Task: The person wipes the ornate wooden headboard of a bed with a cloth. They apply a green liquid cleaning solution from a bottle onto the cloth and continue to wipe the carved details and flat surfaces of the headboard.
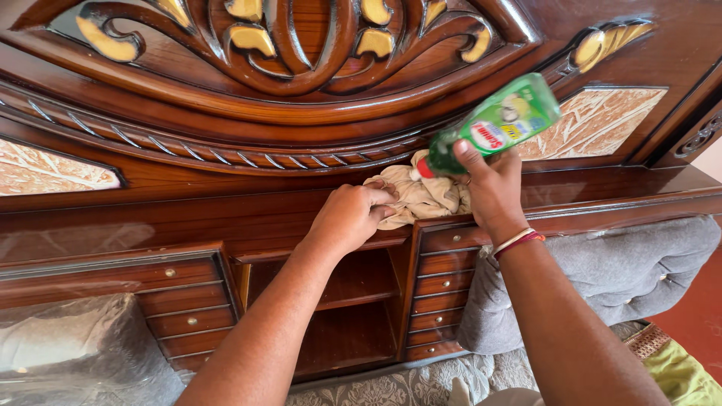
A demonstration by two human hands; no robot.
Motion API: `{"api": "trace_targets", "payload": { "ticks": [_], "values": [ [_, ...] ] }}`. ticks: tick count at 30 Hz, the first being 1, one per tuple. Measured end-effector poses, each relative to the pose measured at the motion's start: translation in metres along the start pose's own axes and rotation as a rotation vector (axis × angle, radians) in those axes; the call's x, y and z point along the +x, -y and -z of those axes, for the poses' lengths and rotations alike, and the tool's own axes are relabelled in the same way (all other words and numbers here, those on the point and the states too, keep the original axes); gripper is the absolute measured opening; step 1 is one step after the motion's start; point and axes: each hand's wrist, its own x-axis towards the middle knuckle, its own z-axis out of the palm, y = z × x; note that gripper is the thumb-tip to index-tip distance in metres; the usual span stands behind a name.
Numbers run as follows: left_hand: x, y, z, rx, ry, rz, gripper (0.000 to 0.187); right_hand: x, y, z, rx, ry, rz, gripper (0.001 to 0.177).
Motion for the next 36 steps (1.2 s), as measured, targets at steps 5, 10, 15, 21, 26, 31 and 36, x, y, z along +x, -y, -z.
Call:
{"api": "trace_targets", "payload": {
  "ticks": [5, 10, 15, 21, 26, 31, 36],
  "values": [
    [0.0, 0.0, 0.0, -0.011, -0.011, -0.018, 0.019, 0.002, -0.012, 0.004, -0.26, 0.135, 0.114, 0.035],
    [-0.001, -0.002, 0.002, -0.021, -0.008, 0.012, 0.019, -0.001, 0.01, -0.005, 0.163, -0.094, -0.06, 0.043],
    [0.0, -0.006, 0.004, -0.01, 0.05, 0.076, 0.02, 0.002, -0.011, 0.005, -0.137, 0.052, 0.017, 0.043],
    [0.0, -0.004, 0.002, -0.01, 0.006, 0.023, 0.021, 0.005, -0.005, 0.01, 0.136, -0.074, -0.1, 0.041],
    [-0.001, -0.002, 0.002, -0.006, 0.006, 0.019, 0.021, 0.001, -0.008, 0.01, 0.186, 0.037, -0.075, 0.041],
    [-0.002, -0.003, 0.001, -0.016, 0.017, 0.045, 0.021, 0.003, -0.014, 0.011, -0.075, 0.068, -0.044, 0.042],
    [0.0, -0.002, 0.0, -0.012, -0.023, 0.006, 0.022, 0.002, 0.002, 0.009, 0.266, -0.058, -0.109, 0.041]
  ]
}}
